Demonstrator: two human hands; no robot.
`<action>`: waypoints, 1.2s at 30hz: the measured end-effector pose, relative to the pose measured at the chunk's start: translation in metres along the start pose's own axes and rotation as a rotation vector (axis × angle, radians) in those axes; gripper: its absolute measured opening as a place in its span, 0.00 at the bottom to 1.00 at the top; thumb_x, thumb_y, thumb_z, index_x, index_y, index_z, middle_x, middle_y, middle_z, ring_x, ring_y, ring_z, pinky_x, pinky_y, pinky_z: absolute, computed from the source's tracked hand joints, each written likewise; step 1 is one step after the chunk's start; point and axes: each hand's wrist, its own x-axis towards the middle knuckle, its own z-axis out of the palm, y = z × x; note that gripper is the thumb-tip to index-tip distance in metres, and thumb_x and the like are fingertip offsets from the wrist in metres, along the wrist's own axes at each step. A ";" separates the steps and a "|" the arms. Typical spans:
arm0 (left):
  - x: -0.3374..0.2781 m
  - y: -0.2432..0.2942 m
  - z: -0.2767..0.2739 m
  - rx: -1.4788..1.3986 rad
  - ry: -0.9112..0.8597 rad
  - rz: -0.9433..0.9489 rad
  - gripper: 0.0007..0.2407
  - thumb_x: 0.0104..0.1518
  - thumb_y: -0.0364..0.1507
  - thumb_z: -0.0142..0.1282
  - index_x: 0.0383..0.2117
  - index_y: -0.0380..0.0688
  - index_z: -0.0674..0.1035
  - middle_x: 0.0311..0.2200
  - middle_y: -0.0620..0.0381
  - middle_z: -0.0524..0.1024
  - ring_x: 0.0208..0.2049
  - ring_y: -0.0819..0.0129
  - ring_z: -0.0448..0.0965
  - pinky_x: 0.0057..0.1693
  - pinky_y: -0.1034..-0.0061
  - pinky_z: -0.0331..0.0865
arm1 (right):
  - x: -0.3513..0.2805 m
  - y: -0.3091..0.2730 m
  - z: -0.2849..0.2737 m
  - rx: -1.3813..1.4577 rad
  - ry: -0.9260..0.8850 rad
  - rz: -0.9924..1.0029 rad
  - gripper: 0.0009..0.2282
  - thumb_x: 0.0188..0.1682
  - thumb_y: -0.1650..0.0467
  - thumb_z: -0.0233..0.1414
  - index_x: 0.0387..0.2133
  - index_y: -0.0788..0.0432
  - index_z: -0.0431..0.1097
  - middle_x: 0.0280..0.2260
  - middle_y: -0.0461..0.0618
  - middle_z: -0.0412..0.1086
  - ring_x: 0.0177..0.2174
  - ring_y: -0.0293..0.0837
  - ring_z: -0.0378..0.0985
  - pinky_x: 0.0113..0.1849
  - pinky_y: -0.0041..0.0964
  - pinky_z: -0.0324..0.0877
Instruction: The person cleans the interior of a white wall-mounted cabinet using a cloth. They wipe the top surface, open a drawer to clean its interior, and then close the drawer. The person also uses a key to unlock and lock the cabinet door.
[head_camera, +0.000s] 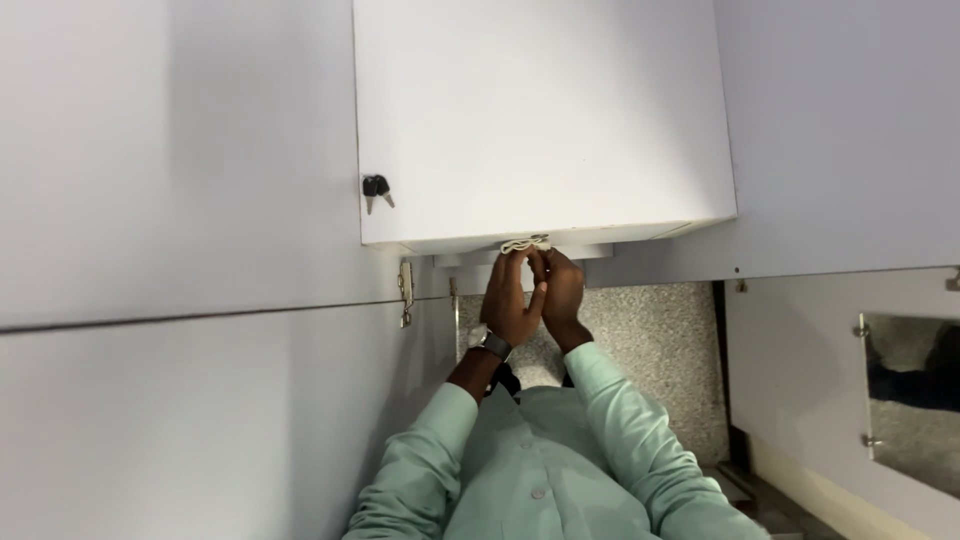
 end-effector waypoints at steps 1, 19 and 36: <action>0.000 -0.005 0.000 0.004 -0.013 0.007 0.23 0.66 0.37 0.53 0.63 0.38 0.67 0.58 0.40 0.70 0.58 0.44 0.73 0.61 0.55 0.70 | 0.005 0.008 0.006 0.009 0.010 0.007 0.09 0.53 0.70 0.52 0.31 0.64 0.76 0.22 0.52 0.74 0.20 0.43 0.75 0.24 0.39 0.66; 0.055 0.088 0.036 0.163 -0.189 0.369 0.22 0.70 0.27 0.50 0.69 0.37 0.64 0.61 0.40 0.69 0.61 0.46 0.72 0.64 0.57 0.69 | 0.022 -0.004 -0.088 0.360 0.309 -0.172 0.05 0.55 0.74 0.52 0.34 0.66 0.74 0.22 0.45 0.69 0.23 0.34 0.66 0.27 0.31 0.64; 0.054 0.089 0.127 0.303 -0.452 0.308 0.31 0.51 0.18 0.53 0.67 0.37 0.63 0.63 0.38 0.64 0.63 0.42 0.66 0.66 0.55 0.62 | 0.040 0.091 -0.101 0.984 0.274 0.161 0.06 0.57 0.75 0.50 0.43 0.65 0.71 0.39 0.48 0.75 0.37 0.37 0.76 0.40 0.30 0.75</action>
